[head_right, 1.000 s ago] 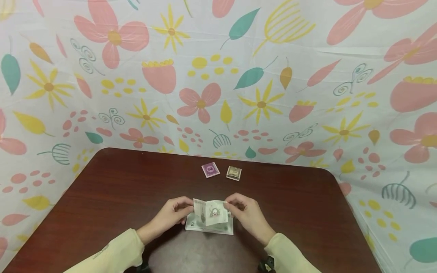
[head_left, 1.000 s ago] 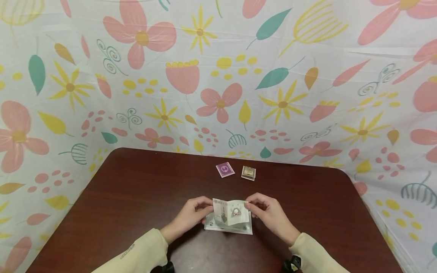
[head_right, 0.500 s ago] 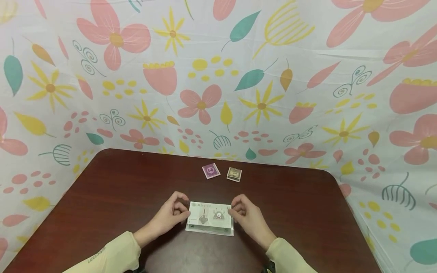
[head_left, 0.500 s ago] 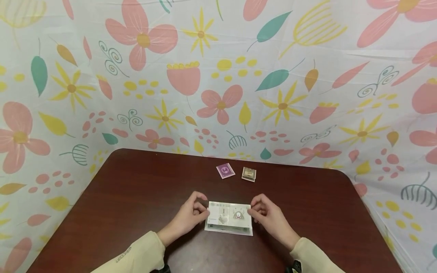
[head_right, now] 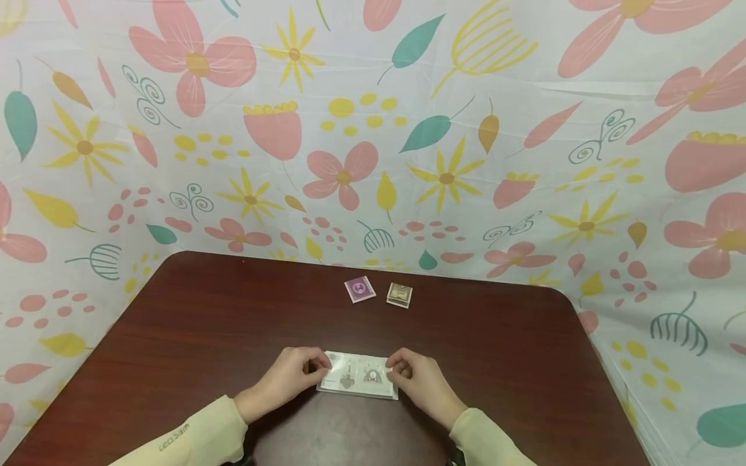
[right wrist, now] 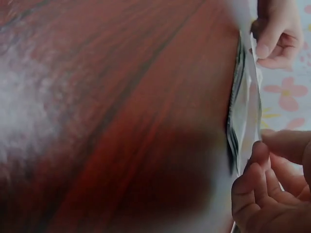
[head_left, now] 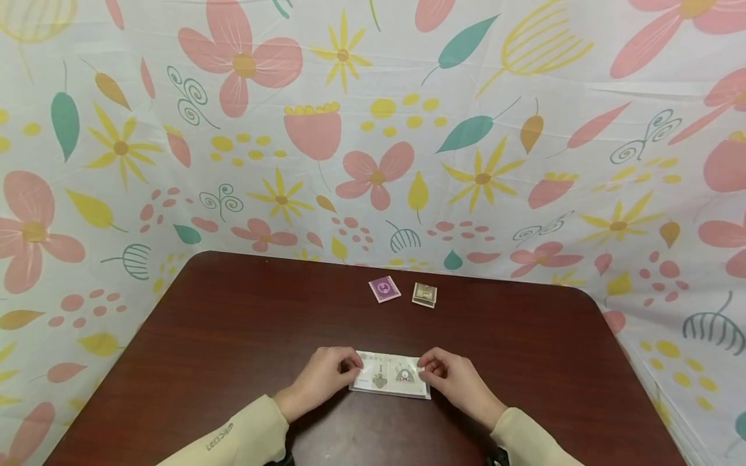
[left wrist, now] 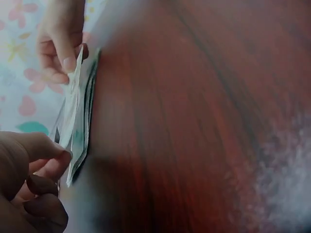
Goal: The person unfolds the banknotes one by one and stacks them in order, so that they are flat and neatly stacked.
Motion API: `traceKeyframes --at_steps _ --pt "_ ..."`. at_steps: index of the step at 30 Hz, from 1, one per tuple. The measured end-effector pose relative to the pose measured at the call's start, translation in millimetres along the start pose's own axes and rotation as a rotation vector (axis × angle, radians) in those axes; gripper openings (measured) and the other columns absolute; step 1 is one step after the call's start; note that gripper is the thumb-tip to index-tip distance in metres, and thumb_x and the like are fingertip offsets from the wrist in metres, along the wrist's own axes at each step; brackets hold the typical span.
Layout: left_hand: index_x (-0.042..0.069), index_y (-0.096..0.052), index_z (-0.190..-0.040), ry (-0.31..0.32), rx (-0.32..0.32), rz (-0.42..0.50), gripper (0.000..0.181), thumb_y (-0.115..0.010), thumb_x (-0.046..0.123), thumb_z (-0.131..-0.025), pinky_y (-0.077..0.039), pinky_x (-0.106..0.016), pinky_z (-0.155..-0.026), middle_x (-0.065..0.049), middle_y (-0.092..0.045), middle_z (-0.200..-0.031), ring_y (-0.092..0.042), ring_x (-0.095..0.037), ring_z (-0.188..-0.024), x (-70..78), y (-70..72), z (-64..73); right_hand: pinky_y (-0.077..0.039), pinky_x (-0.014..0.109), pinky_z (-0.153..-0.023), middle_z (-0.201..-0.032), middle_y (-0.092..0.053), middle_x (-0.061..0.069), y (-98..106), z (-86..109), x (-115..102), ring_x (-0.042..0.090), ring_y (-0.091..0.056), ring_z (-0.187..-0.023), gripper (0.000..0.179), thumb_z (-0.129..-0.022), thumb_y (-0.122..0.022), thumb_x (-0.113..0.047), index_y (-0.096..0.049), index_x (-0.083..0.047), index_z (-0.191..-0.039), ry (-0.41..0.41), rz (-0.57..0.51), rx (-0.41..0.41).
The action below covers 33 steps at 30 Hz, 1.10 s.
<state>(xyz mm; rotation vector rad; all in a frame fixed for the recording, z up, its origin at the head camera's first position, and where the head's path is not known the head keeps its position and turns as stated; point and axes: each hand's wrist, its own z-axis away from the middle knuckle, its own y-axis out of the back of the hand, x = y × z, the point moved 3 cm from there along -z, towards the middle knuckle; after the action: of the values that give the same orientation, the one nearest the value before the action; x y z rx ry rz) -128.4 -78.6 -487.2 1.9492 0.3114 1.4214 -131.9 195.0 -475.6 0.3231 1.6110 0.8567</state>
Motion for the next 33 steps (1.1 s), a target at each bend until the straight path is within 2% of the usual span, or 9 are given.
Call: traceKeyframes --at_steps 3,6,12,16,25,29,33 --pt "0.012 -0.075 -0.091 -0.035 0.001 -0.097 0.012 -0.074 0.000 -0.089 -0.052 -0.022 -0.069 0.004 -0.072 -0.086 -0.062 -0.002 -0.076 2.7 -2.3 -1.1 -0.050 0.023 -0.066 -0.082 -0.066 -0.011 -3.3 -1.6 1.5 0.000 -0.058 -0.071 0.010 -0.093 -0.076 -0.009 -0.070 -0.015 -0.098 0.001 0.034 -0.003" --pt "0.012 -0.074 -0.090 -0.043 -0.002 -0.152 0.012 -0.075 0.000 -0.089 -0.051 -0.022 -0.068 0.004 -0.069 -0.085 -0.058 -0.002 -0.075 3.9 -4.2 -2.5 -0.051 0.024 -0.066 -0.081 -0.065 -0.010 -6.1 -3.7 2.4 0.000 -0.057 -0.070 0.010 -0.093 -0.074 -0.006 -0.069 -0.014 -0.098 0.002 0.050 -0.008" --pt "0.010 -0.071 -0.088 -0.064 0.002 -0.184 0.013 -0.073 -0.003 -0.086 -0.046 -0.021 -0.063 0.006 -0.061 -0.078 -0.050 -0.002 -0.069 5.5 -7.1 -4.3 -0.049 0.023 -0.064 -0.078 -0.063 -0.011 -7.7 -5.0 0.6 -0.002 -0.054 -0.068 0.012 -0.092 -0.073 -0.001 -0.069 -0.013 -0.096 0.043 0.098 0.000" --pt "0.009 -0.070 -0.087 -0.065 0.001 -0.190 0.015 -0.073 -0.006 -0.084 -0.047 -0.022 -0.063 0.004 -0.061 -0.078 -0.052 -0.004 -0.070 6.9 -7.3 -5.1 -0.048 0.023 -0.063 -0.077 -0.062 -0.011 -7.6 -4.5 -1.9 -0.002 -0.052 -0.067 0.013 -0.090 -0.073 0.000 -0.069 -0.011 -0.095 0.077 0.122 0.009" --pt "0.010 -0.072 -0.088 -0.041 -0.025 -0.223 0.010 -0.074 0.000 -0.088 -0.047 -0.023 -0.062 0.006 -0.057 -0.078 -0.053 -0.003 -0.067 9.7 -4.8 -5.2 -0.045 0.024 -0.062 -0.077 -0.055 -0.011 -7.3 -3.1 -5.3 -0.001 -0.047 -0.067 0.013 -0.089 -0.077 -0.002 -0.069 -0.012 -0.094 0.086 0.172 0.009" --pt "0.012 -0.072 -0.088 -0.023 -0.028 -0.231 0.009 -0.074 0.003 -0.088 -0.047 -0.024 -0.060 0.008 -0.057 -0.079 -0.054 -0.003 -0.067 8.1 -4.0 -5.6 -0.043 0.025 -0.064 -0.080 -0.051 -0.008 -4.3 -4.6 -3.9 0.003 -0.046 -0.070 0.015 -0.089 -0.080 -0.006 -0.070 -0.014 -0.097 0.111 0.219 -0.020" --pt "0.015 -0.073 -0.088 -0.023 -0.020 -0.242 0.009 -0.077 0.007 -0.088 -0.048 -0.027 -0.061 0.008 -0.060 -0.080 -0.059 -0.005 -0.070 6.1 -2.3 -6.2 -0.042 0.026 -0.066 -0.083 -0.051 -0.005 -0.1 -5.6 -0.3 0.009 -0.046 -0.075 0.019 -0.089 -0.082 -0.010 -0.070 -0.016 -0.103 0.125 0.217 -0.092"
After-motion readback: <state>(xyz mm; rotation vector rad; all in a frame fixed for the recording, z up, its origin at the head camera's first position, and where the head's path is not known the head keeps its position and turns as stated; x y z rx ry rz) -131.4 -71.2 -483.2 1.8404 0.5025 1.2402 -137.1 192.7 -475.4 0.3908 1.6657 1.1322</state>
